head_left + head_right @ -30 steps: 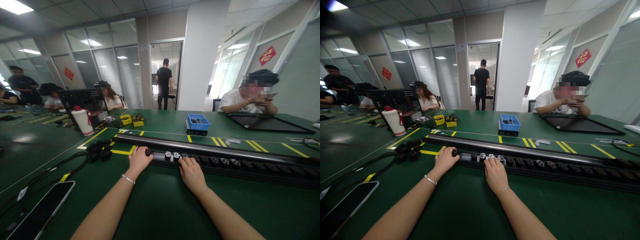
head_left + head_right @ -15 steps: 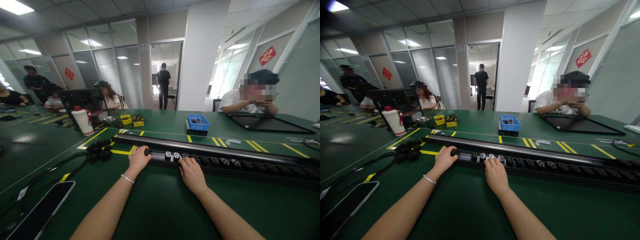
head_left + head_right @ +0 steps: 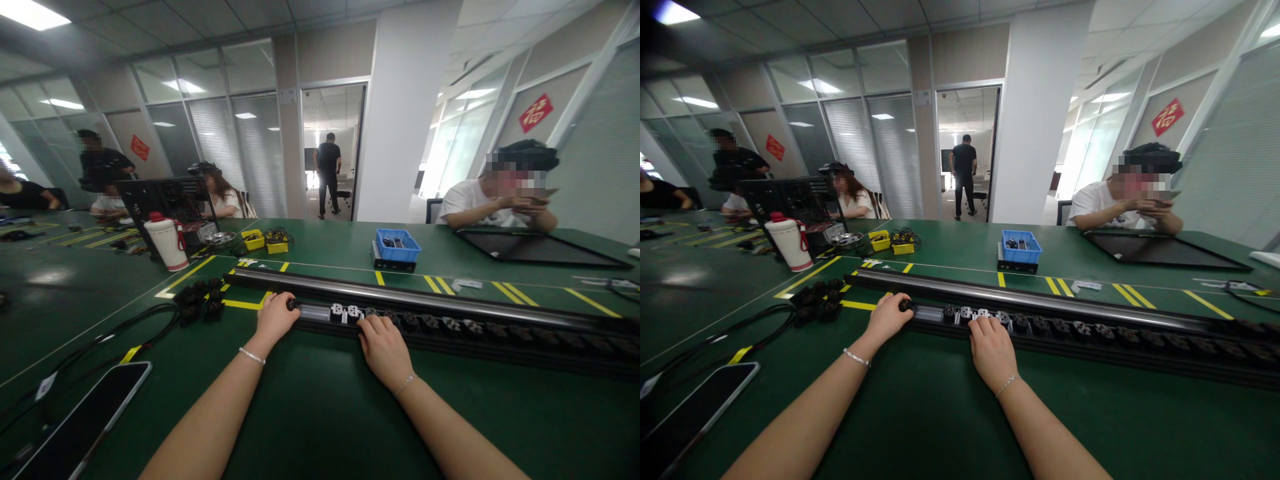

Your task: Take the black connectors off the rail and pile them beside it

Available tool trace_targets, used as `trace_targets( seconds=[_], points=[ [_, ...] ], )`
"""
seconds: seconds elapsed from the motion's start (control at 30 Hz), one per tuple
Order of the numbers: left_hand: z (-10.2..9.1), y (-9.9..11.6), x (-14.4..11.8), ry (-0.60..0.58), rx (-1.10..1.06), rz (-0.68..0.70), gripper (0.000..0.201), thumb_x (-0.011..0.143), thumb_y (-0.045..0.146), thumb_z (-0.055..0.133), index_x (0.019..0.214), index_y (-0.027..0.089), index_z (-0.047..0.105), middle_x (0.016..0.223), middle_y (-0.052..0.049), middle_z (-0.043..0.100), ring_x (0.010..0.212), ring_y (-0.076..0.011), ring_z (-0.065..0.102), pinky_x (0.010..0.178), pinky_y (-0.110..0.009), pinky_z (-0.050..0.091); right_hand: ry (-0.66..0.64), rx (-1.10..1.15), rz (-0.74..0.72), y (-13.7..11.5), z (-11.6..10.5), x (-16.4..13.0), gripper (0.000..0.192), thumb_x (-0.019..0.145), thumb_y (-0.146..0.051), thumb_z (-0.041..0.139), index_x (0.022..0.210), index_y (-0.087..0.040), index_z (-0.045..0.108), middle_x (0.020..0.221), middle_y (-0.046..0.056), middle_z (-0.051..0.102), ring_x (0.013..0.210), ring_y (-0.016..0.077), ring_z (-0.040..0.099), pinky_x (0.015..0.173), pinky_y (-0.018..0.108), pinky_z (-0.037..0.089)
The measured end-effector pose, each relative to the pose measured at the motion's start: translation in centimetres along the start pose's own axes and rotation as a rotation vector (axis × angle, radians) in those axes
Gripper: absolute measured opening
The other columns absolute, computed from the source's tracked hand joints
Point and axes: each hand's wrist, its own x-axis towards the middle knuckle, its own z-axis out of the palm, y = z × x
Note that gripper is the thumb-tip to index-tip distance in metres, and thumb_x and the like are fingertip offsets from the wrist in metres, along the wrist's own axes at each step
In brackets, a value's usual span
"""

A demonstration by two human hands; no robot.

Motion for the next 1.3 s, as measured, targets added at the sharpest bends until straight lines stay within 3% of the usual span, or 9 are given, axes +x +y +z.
trace_targets(
  seconds=[0.73, 1.3],
  points=[
    [-0.2, -0.9, 0.9, 0.0, 0.008, 0.128, 0.027, 0.069, 0.025, 0.055, 0.094, 0.026, 0.063, 0.09, -0.003, 0.063, 0.096, -0.0221, 0.051, 0.085, -0.03, 0.039, -0.004, -0.002, -0.001, 0.2, -0.2, 0.0, 0.016, 0.082, -0.017, 0.049, 0.095, -0.019, 0.058, 0.093, 0.007, 0.057, 0.088, 0.0195, 0.045, 0.077, 0.031, 0.035],
    [-0.3, -2.0, 1.6, -0.028, -0.054, 0.118, 0.031, 0.067, 0.018, 0.054, 0.096, 0.021, 0.063, 0.099, -0.005, 0.065, 0.096, -0.0207, 0.056, 0.084, -0.028, 0.042, -0.01, 0.001, -0.009, 0.0, -0.4, 0.0, 0.016, 0.081, -0.015, 0.051, 0.095, -0.019, 0.057, 0.092, 0.006, 0.057, 0.088, 0.0197, 0.044, 0.077, 0.031, 0.035]
  ],
)
